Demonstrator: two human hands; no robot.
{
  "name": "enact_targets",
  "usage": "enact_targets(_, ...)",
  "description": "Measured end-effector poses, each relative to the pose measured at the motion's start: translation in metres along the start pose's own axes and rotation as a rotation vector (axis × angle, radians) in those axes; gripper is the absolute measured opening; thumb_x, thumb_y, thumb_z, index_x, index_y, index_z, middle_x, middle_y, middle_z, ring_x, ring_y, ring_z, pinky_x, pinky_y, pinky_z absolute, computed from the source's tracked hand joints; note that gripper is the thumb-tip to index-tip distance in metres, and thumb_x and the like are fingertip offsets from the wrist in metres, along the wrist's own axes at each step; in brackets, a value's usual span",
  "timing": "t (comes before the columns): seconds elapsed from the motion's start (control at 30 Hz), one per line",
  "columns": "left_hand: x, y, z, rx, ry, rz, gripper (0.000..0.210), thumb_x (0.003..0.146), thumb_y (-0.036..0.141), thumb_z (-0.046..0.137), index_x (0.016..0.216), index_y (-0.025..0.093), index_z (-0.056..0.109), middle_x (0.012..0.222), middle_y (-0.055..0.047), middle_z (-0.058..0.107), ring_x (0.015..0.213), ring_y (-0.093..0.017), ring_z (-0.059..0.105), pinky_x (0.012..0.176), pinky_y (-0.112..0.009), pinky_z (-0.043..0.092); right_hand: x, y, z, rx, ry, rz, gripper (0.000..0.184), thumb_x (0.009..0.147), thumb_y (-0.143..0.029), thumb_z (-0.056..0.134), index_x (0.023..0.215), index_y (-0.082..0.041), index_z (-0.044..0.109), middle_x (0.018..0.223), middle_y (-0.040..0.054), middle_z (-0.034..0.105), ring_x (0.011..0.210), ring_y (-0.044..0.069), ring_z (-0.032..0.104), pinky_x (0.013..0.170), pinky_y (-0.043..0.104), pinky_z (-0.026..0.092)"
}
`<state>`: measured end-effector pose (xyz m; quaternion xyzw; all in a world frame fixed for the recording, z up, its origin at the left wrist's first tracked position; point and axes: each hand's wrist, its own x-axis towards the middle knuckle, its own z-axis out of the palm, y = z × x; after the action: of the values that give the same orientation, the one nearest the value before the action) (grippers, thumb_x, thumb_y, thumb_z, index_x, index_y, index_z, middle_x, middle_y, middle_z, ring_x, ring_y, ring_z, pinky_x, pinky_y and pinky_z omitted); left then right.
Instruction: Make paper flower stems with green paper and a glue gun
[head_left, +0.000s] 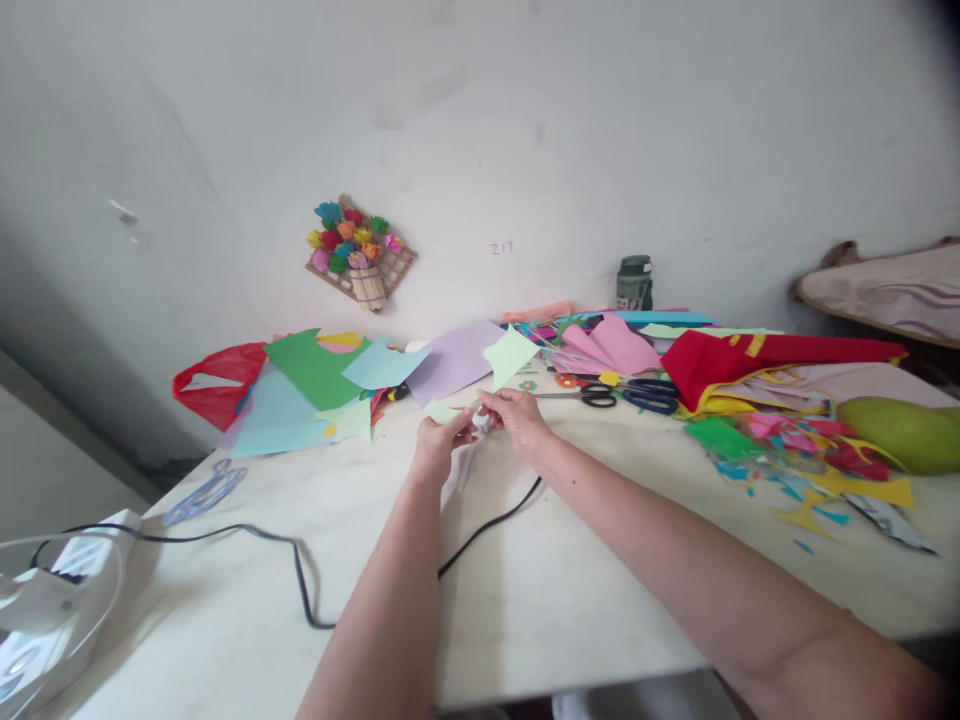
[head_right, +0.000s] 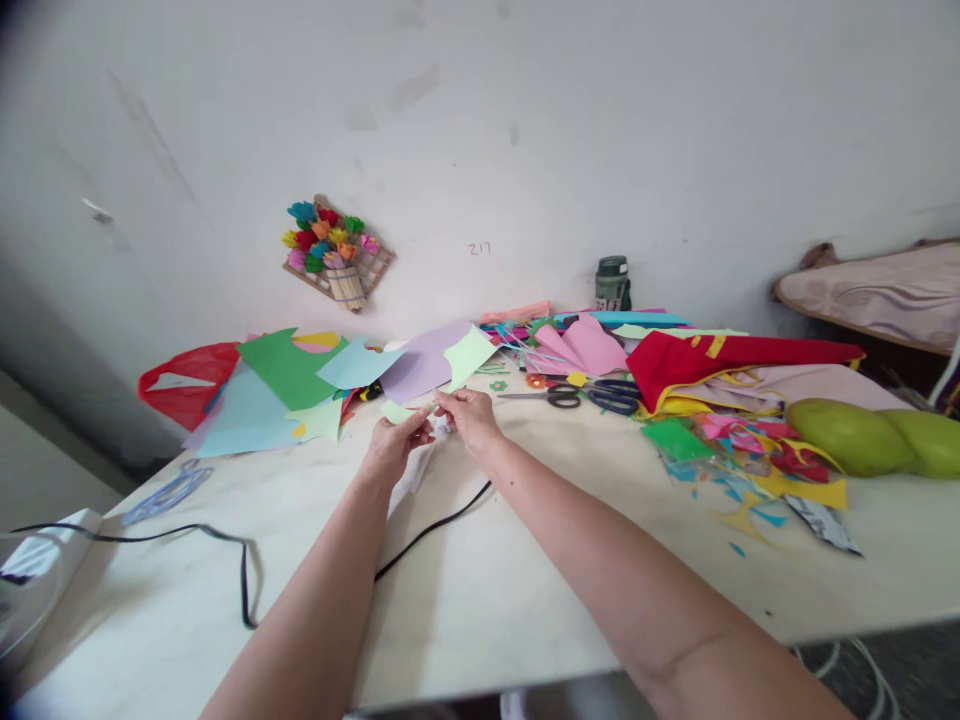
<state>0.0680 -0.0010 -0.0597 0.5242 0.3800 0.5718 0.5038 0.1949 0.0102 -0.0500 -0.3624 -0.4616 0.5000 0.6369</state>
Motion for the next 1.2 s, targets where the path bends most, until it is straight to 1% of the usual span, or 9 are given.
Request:
enact_targets(0.13, 0.001, 0.001, -0.001, 0.043, 0.034, 0.013, 0.027, 0.056, 0.037, 0.068, 0.06, 0.012, 0.061, 0.052, 0.0, 0.055, 0.045, -0.007, 0.048, 0.05, -0.022, 0.042, -0.001, 0.003, 0.001, -0.146, 0.001, -0.06, 0.029, 0.062, -0.039, 0.061, 0.046, -0.014, 0.057, 0.038, -0.0035, 0.046, 0.037, 0.005, 0.037, 0.04, 0.02, 0.028)
enact_targets(0.23, 0.001, 0.003, -0.002, 0.049, 0.037, 0.003, 0.027, 0.055, 0.037, 0.069, 0.064, 0.012, 0.061, 0.053, 0.0, 0.057, 0.045, -0.007, 0.048, 0.049, -0.022, 0.041, -0.001, 0.004, 0.0, -0.215, 0.021, -0.091, 0.031, 0.062, -0.04, 0.06, 0.046, -0.014, 0.058, 0.036, -0.0042, 0.044, 0.037, 0.006, 0.037, 0.041, 0.02, 0.029)
enact_targets(0.4, 0.001, 0.006, -0.008, -0.025, 0.038, -0.107, 0.037, 0.057, 0.045, 0.065, 0.072, 0.011, 0.059, 0.063, -0.005, 0.062, 0.046, -0.008, 0.052, 0.055, -0.026, 0.046, -0.001, 0.001, -0.001, -0.137, 0.057, -0.123, 0.031, 0.064, -0.04, 0.059, 0.046, -0.014, 0.057, 0.037, -0.0048, 0.042, 0.037, 0.005, 0.036, 0.041, 0.02, 0.029)
enact_targets(0.47, 0.002, 0.006, -0.012, -0.044, 0.062, -0.116, 0.039, 0.057, 0.047, 0.065, 0.072, 0.012, 0.058, 0.064, -0.006, 0.063, 0.046, -0.009, 0.053, 0.057, -0.028, 0.046, 0.0, 0.0, -0.003, -0.103, 0.089, -0.106, 0.031, 0.064, -0.039, 0.059, 0.046, -0.013, 0.056, 0.036, -0.0049, 0.041, 0.036, 0.004, 0.033, 0.04, 0.02, 0.027)
enact_targets(0.6, 0.003, 0.007, -0.012, 0.01, 0.089, -0.054, 0.033, 0.054, 0.041, 0.069, 0.061, 0.011, 0.056, 0.058, -0.005, 0.061, 0.047, -0.009, 0.053, 0.056, -0.025, 0.046, 0.004, 0.001, -0.005, -0.055, 0.108, -0.056, 0.03, 0.063, -0.039, 0.06, 0.047, -0.013, 0.056, 0.037, -0.0042, 0.043, 0.035, 0.004, 0.033, 0.037, 0.02, 0.026)
enact_targets(0.73, 0.002, 0.007, -0.009, 0.073, 0.098, 0.011, 0.031, 0.055, 0.038, 0.07, 0.053, 0.012, 0.053, 0.051, -0.003, 0.059, 0.045, -0.008, 0.051, 0.052, -0.022, 0.043, 0.005, 0.003, -0.004, -0.051, 0.112, -0.061, 0.03, 0.062, -0.038, 0.061, 0.046, -0.013, 0.055, 0.037, -0.0038, 0.044, 0.035, 0.004, 0.033, 0.037, 0.02, 0.025)
enact_targets(0.97, 0.005, 0.001, -0.011, -0.005, 0.12, -0.049, 0.042, 0.062, 0.053, 0.058, 0.069, 0.012, 0.056, 0.06, -0.006, 0.063, 0.046, -0.011, 0.054, 0.052, -0.026, 0.044, 0.006, 0.0, -0.006, 0.027, 0.15, -0.089, 0.031, 0.062, -0.038, 0.061, 0.046, -0.014, 0.053, 0.038, -0.0036, 0.044, 0.034, 0.004, 0.031, 0.036, 0.02, 0.022)
enact_targets(1.1, 0.004, -0.003, -0.004, -0.016, 0.052, -0.007, 0.035, 0.059, 0.044, 0.065, 0.071, 0.012, 0.059, 0.062, -0.004, 0.063, 0.05, -0.01, 0.054, 0.057, -0.025, 0.045, 0.005, 0.002, -0.003, 0.033, 0.098, -0.083, 0.031, 0.063, -0.042, 0.06, 0.049, -0.014, 0.054, 0.042, -0.0024, 0.049, 0.035, 0.004, 0.031, 0.036, 0.021, 0.022)
enact_targets(1.2, 0.003, -0.003, 0.001, -0.036, 0.06, 0.046, 0.031, 0.058, 0.037, 0.068, 0.073, 0.011, 0.062, 0.059, -0.003, 0.062, 0.051, -0.01, 0.054, 0.059, -0.026, 0.045, 0.004, 0.006, -0.003, -0.067, 0.039, -0.095, 0.036, 0.066, -0.047, 0.055, 0.05, -0.015, 0.054, 0.044, -0.0015, 0.05, 0.036, 0.005, 0.033, 0.037, 0.021, 0.024)
